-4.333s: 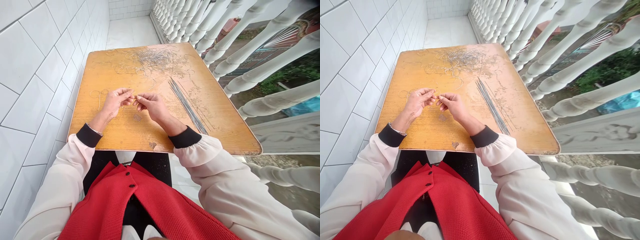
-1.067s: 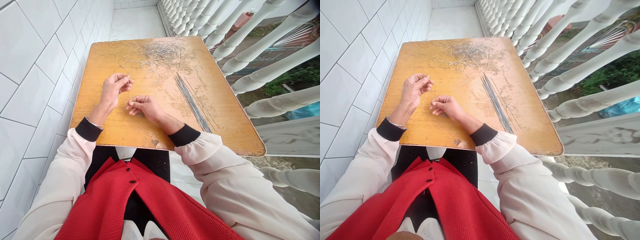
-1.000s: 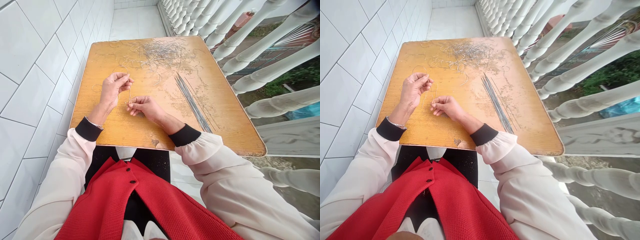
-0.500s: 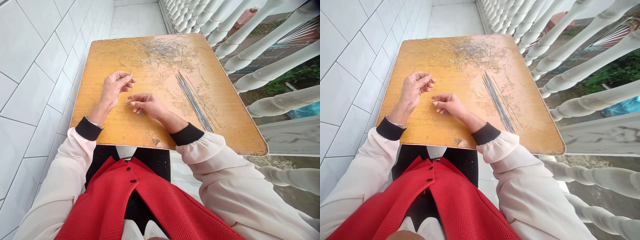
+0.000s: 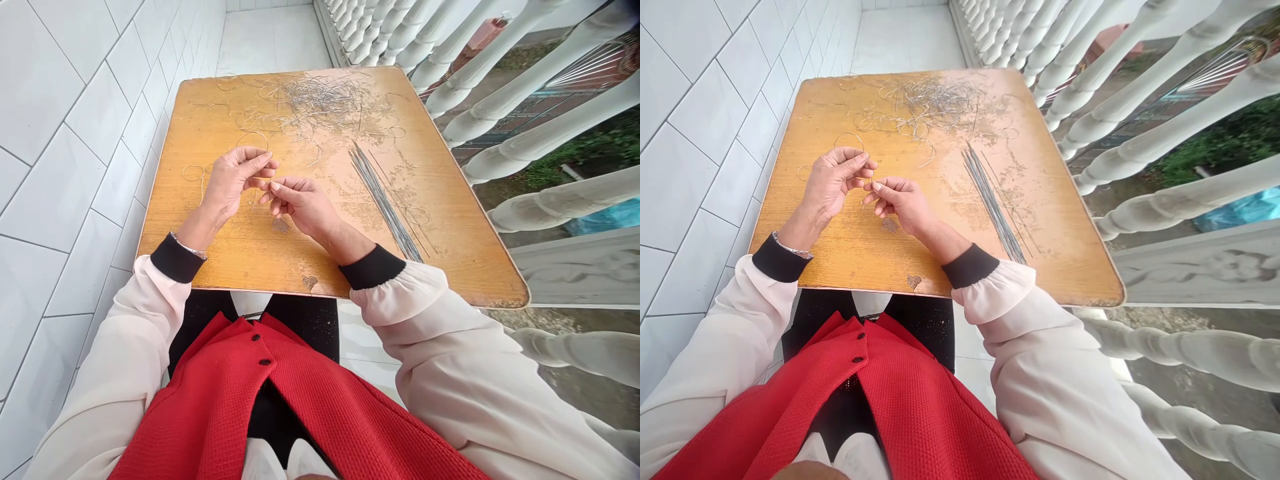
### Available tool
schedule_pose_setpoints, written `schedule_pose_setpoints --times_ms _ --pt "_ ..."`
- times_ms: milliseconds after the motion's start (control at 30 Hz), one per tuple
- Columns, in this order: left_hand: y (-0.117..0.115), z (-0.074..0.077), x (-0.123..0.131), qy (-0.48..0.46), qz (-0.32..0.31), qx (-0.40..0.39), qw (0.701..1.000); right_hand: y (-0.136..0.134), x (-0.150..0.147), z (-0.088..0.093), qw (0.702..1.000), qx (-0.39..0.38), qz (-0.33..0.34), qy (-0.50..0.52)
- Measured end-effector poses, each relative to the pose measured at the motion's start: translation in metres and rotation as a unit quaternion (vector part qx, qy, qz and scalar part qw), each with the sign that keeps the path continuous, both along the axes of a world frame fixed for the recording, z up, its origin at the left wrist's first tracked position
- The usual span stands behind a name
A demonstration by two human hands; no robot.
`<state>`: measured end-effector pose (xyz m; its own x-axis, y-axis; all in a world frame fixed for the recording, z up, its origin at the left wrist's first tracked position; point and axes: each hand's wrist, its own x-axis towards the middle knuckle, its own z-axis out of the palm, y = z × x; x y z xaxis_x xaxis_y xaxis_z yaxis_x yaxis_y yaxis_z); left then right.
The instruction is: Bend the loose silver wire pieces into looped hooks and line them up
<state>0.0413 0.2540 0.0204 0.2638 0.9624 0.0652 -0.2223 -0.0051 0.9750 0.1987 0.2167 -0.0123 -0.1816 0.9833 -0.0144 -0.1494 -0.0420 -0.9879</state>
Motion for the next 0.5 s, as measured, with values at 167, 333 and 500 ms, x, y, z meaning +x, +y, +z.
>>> schedule_pose_setpoints --times_ms 167,333,500 --pt "-0.0005 0.002 -0.0007 0.024 0.02 0.008 0.999 -0.0004 -0.001 -0.0016 1.0 -0.01 -0.005 0.027" --pt "-0.0026 0.0056 0.0019 0.028 0.032 0.001 0.999 -0.0016 -0.0024 -0.0015 0.999 -0.019 -0.009 0.047" --pt "-0.0016 0.004 0.0026 0.027 0.04 0.0 0.999 -0.0022 -0.0045 -0.0036 0.998 -0.027 -0.023 0.06"
